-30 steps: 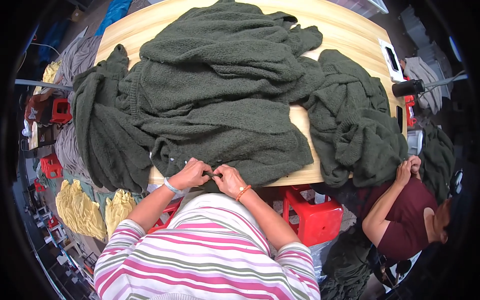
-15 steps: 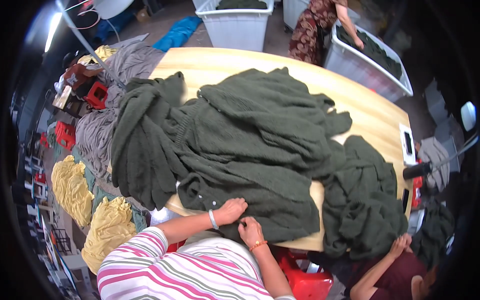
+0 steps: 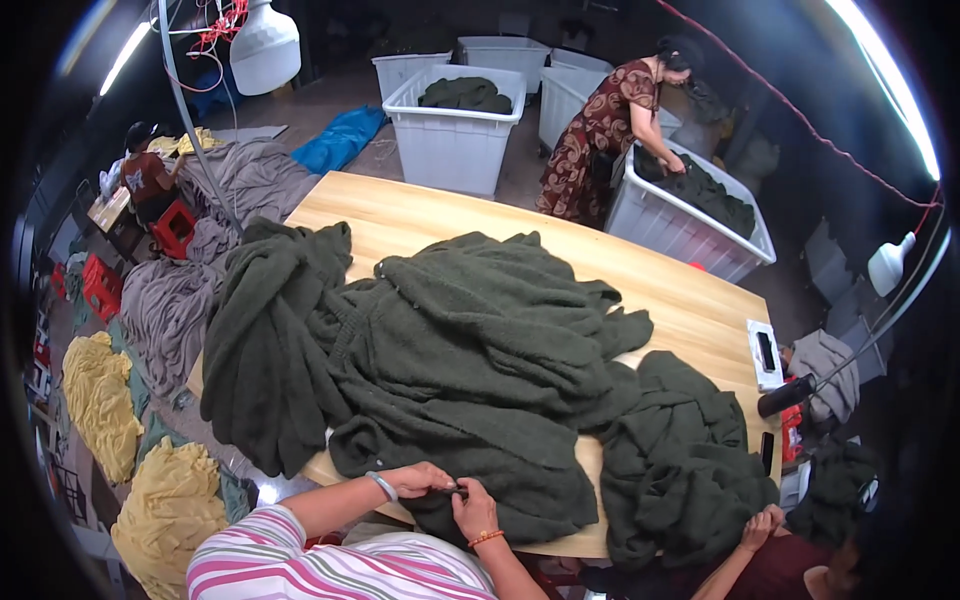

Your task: Trim loose threads and inspect buttons on a green garment at a workbench.

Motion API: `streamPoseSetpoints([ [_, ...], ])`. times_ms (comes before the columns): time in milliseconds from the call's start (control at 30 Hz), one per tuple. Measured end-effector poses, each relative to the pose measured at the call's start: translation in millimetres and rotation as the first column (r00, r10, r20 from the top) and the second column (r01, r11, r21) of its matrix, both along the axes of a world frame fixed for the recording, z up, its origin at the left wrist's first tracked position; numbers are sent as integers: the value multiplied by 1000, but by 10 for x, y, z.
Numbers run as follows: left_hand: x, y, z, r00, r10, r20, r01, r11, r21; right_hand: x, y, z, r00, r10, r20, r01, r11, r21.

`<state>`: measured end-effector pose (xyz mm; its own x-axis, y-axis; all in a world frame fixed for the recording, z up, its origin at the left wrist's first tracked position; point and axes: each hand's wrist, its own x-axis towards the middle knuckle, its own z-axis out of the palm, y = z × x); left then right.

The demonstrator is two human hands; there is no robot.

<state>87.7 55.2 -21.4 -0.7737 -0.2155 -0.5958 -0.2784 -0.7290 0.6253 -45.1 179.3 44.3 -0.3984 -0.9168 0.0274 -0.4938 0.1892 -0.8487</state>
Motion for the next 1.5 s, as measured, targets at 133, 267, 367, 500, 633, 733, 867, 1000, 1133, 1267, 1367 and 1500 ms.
streamPoseSetpoints([
  [133, 28, -54, 278, 991, -46, 123, 27, 989, 148, -8, 36, -93, 1000, 16, -23, -16, 1000, 9],
  [267, 19, -81, 396, 988, -52, 147, 28, 986, 166, -3, 17, -116, 999, 41, -23, -40, 998, 49],
  [367, 30, -41, 165, 995, -29, 97, 19, 995, 99, 16, 15, -143, 998, 37, -47, -37, 999, 1],
  [500, -2, -112, 310, 981, -106, 161, 85, 987, 135, -23, 2, -105, 993, 73, -93, -69, 996, 52],
  [633, 39, -189, 394, 968, -156, 195, 90, 947, 308, -31, -36, -27, 988, 140, -63, -131, 982, 134],
  [733, 20, -175, 431, 966, -144, 217, 69, 945, 319, -21, -31, 34, 977, 190, -94, -176, 974, 139],
  [867, 36, -123, 464, 969, -125, 212, 66, 962, 265, -12, 13, -13, 974, 193, -118, -176, 975, 138],
  [1000, 116, 19, 288, 1000, -9, 30, 6, 996, 92, 10, 48, -6, 978, 159, -133, -143, 982, 121],
  [1133, 159, 220, 355, 994, 59, -94, -80, 967, -241, -58, 57, -54, 980, 161, -115, -148, 982, 115],
  [1267, 165, 206, 414, 995, -91, -28, 20, 491, -871, -93, 65, -68, 959, 252, -129, -239, 965, 110],
  [1367, 94, 164, 517, 985, -161, -56, 6, 361, -933, -107, 61, -78, 958, 250, -138, -237, 966, 107],
  [1500, -2, 158, 585, 988, -142, -58, -11, 311, -950, -172, 23, -15, 974, 219, -60, -210, 969, 127],
])
